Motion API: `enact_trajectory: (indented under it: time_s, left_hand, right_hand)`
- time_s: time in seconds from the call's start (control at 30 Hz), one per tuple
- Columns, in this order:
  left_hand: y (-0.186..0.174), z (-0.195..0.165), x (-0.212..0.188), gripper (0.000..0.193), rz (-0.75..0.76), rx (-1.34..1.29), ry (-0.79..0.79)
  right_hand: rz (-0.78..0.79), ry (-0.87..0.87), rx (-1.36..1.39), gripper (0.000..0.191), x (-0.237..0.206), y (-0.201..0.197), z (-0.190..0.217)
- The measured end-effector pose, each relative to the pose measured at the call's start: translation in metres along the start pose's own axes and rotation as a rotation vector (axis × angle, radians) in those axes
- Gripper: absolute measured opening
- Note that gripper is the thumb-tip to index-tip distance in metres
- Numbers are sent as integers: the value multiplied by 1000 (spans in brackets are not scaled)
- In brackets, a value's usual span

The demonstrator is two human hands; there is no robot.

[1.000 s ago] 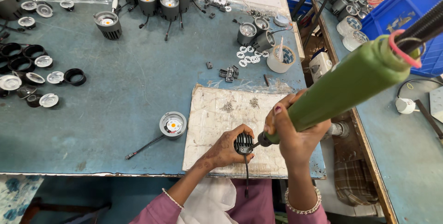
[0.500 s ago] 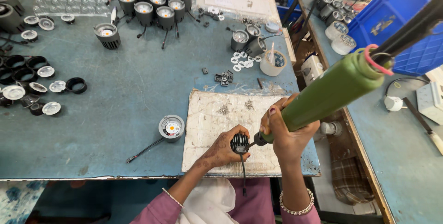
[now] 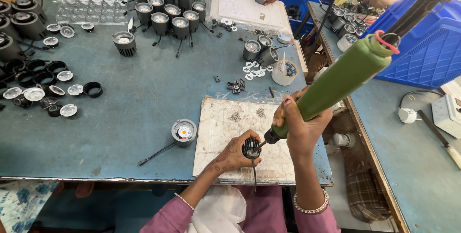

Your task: The person assembles LED light fixtures at a factory workstation. They use a green electric screwdriver to secure screws into the metal housing, insert LED modules, and attach black plastic covers. The person handles multiple units sequentially, placing finished items on the table.

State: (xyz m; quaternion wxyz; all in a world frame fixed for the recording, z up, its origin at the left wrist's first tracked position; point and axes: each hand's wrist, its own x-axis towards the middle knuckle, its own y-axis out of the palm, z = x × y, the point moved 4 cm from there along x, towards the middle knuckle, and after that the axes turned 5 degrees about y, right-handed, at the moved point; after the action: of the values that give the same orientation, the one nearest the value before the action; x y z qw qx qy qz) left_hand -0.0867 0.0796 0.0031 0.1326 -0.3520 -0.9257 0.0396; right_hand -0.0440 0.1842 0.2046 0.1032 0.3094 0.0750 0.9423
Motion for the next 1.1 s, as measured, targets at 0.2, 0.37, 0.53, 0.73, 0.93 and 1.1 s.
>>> enact_trajectory:
  time_s: [0.2, 0.37, 0.53, 0.73, 0.93, 1.1]
  left_hand:
    - [0, 0, 2, 52, -4, 0, 23]
    - [0, 3, 4, 52, -2, -3, 4]
    - [-1, 3, 4, 51, -7, -33, 23]
    - [-2, 5, 7, 52, -8, -59, 19]
    - [-4, 7, 10, 51, -14, -38, -18]
    - [-5, 7, 13, 52, -4, -19, -53]
  right_hand:
    - [-2, -4, -34, 18, 1, 1, -6]
    - [-8, 16, -38, 18, 2, -2, -13]
    - [-93, -38, -173, 24, -2, 1, -16]
    - [-244, -118, -587, 52, -12, 13, -17]
    - [-273, -14, -561, 70, -13, 16, -28]
    - [-256, -13, -493, 84, -18, 9, -41]
